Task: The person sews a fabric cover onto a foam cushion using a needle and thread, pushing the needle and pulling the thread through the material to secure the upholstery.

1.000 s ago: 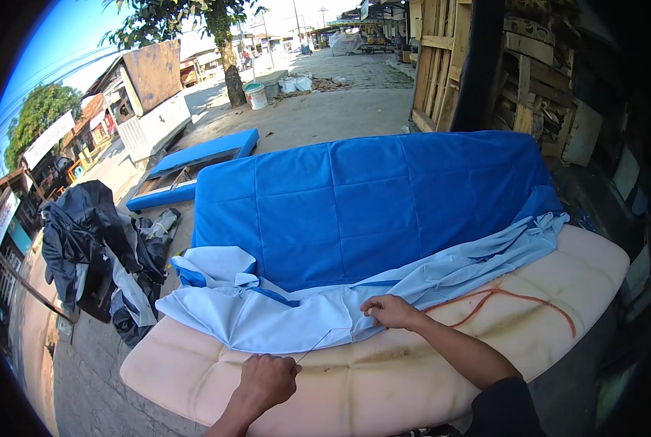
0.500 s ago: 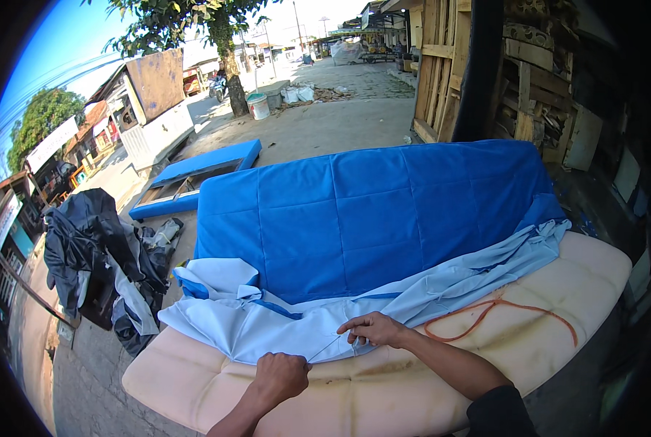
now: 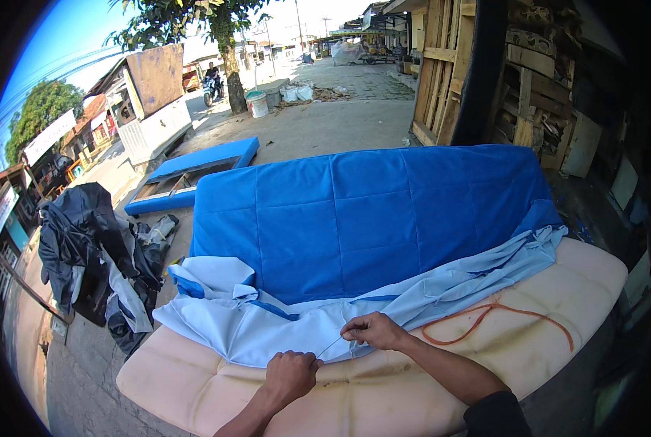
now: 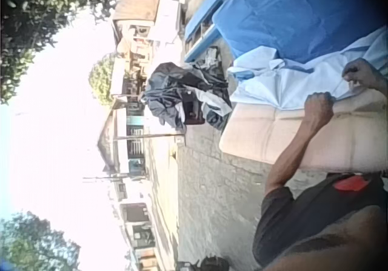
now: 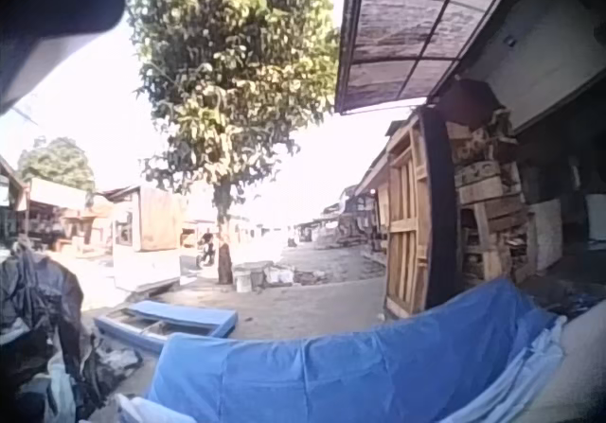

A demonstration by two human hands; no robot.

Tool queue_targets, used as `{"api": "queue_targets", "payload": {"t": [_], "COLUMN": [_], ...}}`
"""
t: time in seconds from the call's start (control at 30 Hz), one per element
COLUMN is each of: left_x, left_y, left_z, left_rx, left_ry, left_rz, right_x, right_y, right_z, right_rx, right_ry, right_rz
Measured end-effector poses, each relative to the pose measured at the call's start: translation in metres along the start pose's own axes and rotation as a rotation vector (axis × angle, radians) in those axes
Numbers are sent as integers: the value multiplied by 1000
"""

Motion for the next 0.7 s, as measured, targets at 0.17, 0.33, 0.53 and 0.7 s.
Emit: {"api": "queue_targets", "payload": {"t": [0.17, 0.33, 0.53, 0.7], "left_x": [0, -6, -1, -2], "left_y": [-9, -12, -22, -23], "left_z": [-15, -20, -14, -20], "left_rx": [-179, -175, -138, -112], "left_ry": [-25, 8, -18, 28], "left_rz": [198, 93, 52, -46], "right_x": [-49, -128, -184, -145], "right_y": [45, 81, 102, 60], "right_z": [-85, -207, -221, -187], "right_rx": [-938, -770, -116, 233], "right_ry": [406, 576, 559, 237], "right_rz": [384, 583, 486, 34]}}
Point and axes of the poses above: each hand's wrist, its own x-axis towards the middle knuckle, its own y-axis out of the back of the hand, z = x × y, the point moved 1 cm from there along x, towards the middle knuckle, and after that the axes turned 7 degrees about -y, right-handed, at the moved point
